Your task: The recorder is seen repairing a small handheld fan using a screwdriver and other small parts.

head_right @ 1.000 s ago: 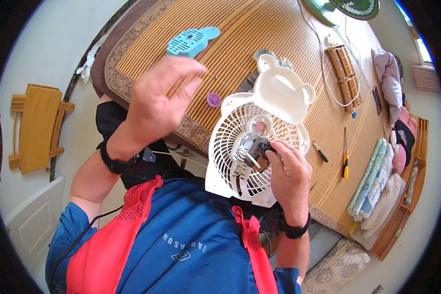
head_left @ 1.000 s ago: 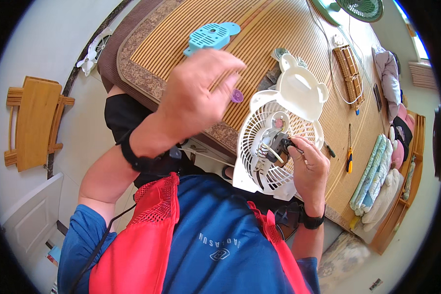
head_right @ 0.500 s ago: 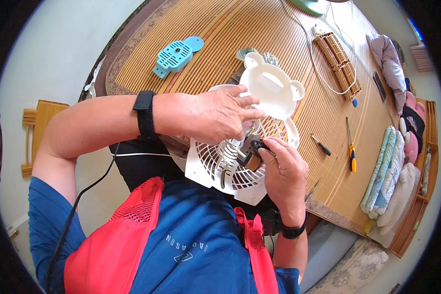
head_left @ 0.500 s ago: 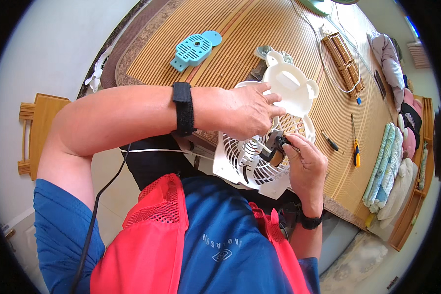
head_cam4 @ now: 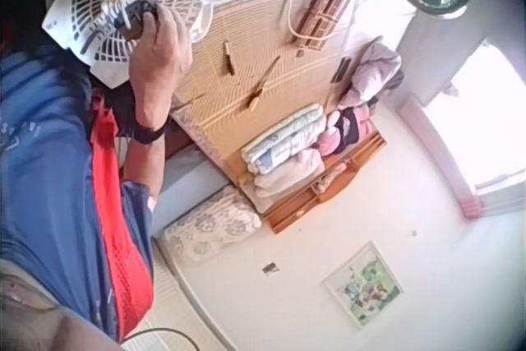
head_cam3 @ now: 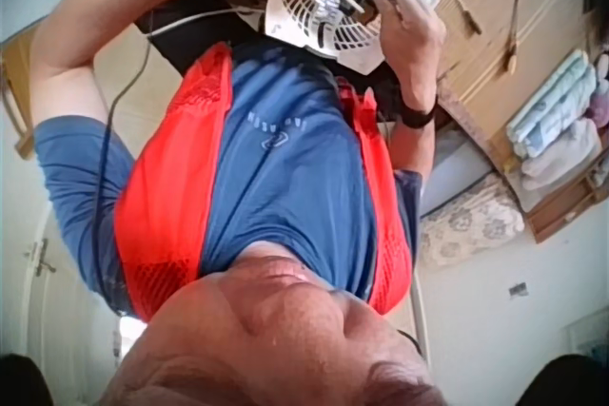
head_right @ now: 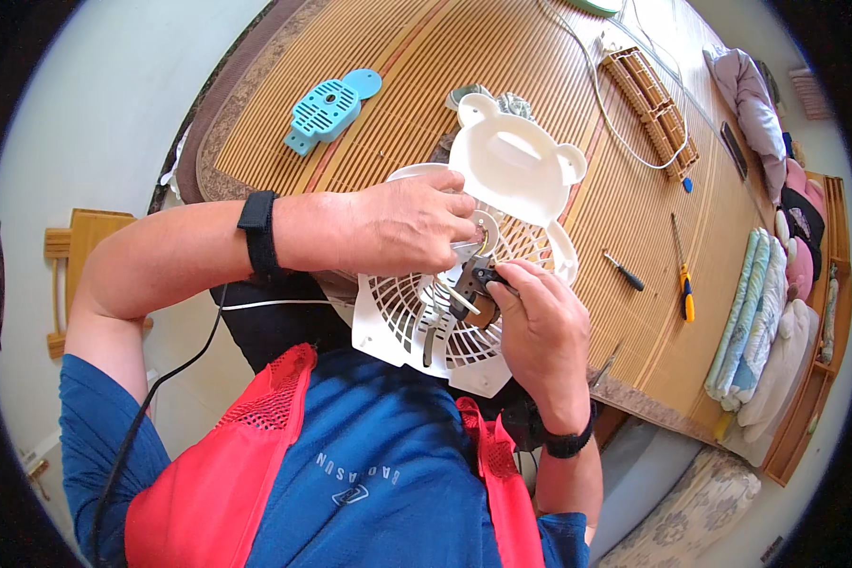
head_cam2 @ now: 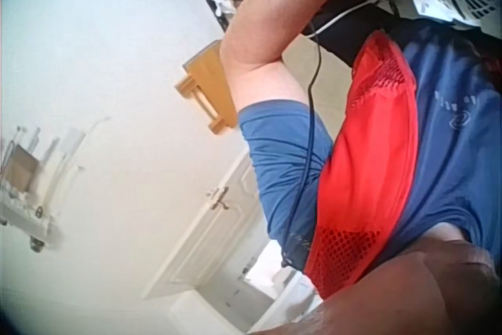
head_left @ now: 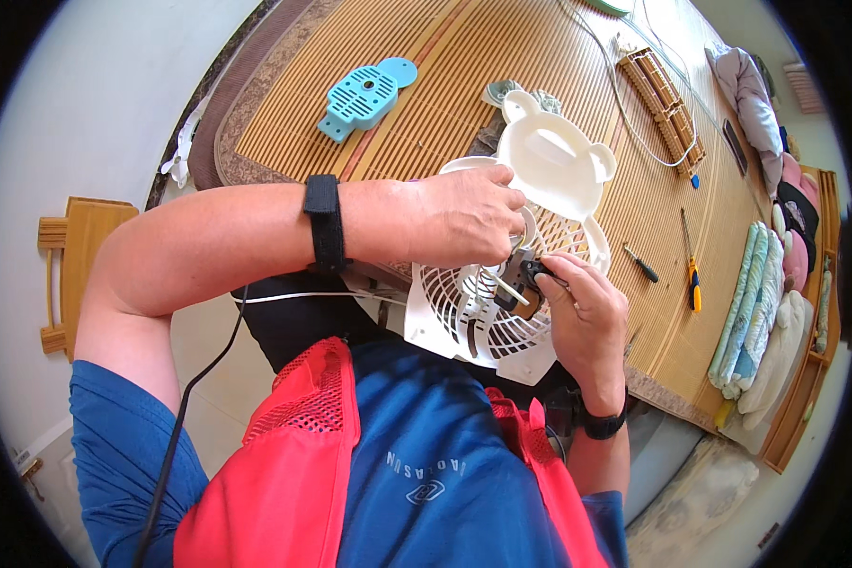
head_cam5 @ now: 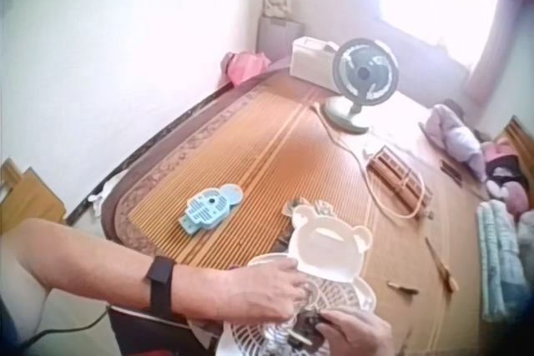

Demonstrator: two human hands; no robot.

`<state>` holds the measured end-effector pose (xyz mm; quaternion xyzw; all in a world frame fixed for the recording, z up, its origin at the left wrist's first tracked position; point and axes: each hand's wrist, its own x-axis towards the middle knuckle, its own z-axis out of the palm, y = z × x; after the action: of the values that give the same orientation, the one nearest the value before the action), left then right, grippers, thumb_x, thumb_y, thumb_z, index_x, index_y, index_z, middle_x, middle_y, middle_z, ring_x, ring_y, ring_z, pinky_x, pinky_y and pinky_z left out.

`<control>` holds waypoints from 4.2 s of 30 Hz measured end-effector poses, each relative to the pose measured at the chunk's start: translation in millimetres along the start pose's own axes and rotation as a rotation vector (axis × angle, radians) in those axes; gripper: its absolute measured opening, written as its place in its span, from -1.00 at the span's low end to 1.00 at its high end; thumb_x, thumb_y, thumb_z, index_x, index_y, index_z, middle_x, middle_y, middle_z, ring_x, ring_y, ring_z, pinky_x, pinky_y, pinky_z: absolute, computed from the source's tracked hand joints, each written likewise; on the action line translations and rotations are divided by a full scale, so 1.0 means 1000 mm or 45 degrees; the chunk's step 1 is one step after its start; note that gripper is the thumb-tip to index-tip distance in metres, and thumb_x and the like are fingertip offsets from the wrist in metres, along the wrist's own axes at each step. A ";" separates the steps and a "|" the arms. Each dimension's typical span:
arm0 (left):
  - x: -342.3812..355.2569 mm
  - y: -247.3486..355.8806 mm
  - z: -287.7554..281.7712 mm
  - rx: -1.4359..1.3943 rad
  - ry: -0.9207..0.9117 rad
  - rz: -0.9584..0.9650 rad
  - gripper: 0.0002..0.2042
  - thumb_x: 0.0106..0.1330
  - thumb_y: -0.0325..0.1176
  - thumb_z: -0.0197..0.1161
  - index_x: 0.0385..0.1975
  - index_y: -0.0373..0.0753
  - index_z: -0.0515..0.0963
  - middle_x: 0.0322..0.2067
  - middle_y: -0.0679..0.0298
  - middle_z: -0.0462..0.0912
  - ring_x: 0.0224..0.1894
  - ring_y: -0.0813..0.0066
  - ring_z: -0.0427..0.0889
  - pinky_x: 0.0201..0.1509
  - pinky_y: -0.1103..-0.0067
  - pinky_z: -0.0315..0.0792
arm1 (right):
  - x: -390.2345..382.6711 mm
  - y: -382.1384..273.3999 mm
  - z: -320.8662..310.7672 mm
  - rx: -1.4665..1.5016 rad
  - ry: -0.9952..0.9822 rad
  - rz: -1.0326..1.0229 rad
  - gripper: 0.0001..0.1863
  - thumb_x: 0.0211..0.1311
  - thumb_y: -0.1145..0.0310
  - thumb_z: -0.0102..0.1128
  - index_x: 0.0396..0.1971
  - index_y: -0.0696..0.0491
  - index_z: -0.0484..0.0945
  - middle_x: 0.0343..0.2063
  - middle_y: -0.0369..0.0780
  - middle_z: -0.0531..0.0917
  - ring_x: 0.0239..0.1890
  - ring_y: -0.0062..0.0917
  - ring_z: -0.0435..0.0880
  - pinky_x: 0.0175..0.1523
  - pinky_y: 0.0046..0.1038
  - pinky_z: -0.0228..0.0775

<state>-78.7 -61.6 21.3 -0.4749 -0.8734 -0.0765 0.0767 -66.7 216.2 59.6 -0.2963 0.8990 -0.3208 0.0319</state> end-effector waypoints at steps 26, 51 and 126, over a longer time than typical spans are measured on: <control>-0.007 0.024 -0.019 -0.351 -0.120 -0.167 -0.94 0.23 -0.36 0.49 -0.46 -0.06 0.85 -0.33 0.34 0.82 0.02 0.26 0.82 0.64 -0.02 0.24 | 0.013 0.003 0.005 0.048 -0.040 0.107 -0.77 0.43 0.43 0.56 0.00 0.17 0.88 -0.02 0.00 0.93 0.06 -0.08 0.93 0.21 -0.19 0.76; -0.028 0.047 -0.008 -0.132 -0.168 -0.092 -0.87 0.31 -0.28 0.42 -0.40 -0.16 0.81 -0.36 0.28 0.83 -0.08 0.27 0.83 0.27 0.19 0.51 | 0.022 -0.035 0.015 -0.423 -0.287 -0.089 -0.89 0.43 0.36 0.49 -0.16 0.06 0.81 -0.13 -0.14 0.89 -0.08 -0.12 0.89 -0.01 -0.09 0.75; -0.060 0.118 0.035 -1.357 0.931 -1.330 -0.48 0.69 -0.48 0.21 0.59 -0.46 0.47 0.13 -0.15 0.81 0.08 0.17 0.86 0.20 0.38 0.67 | -0.014 -0.034 0.040 -0.409 -0.100 0.025 -0.77 0.38 0.45 0.58 0.00 0.10 0.86 -0.04 -0.12 0.92 -0.01 -0.15 0.92 0.13 -0.17 0.76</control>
<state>50.4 -40.2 -18.0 0.0739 -0.7482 -0.6550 0.0751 -28.1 180.5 46.3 -0.3013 0.9397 -0.1606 0.0224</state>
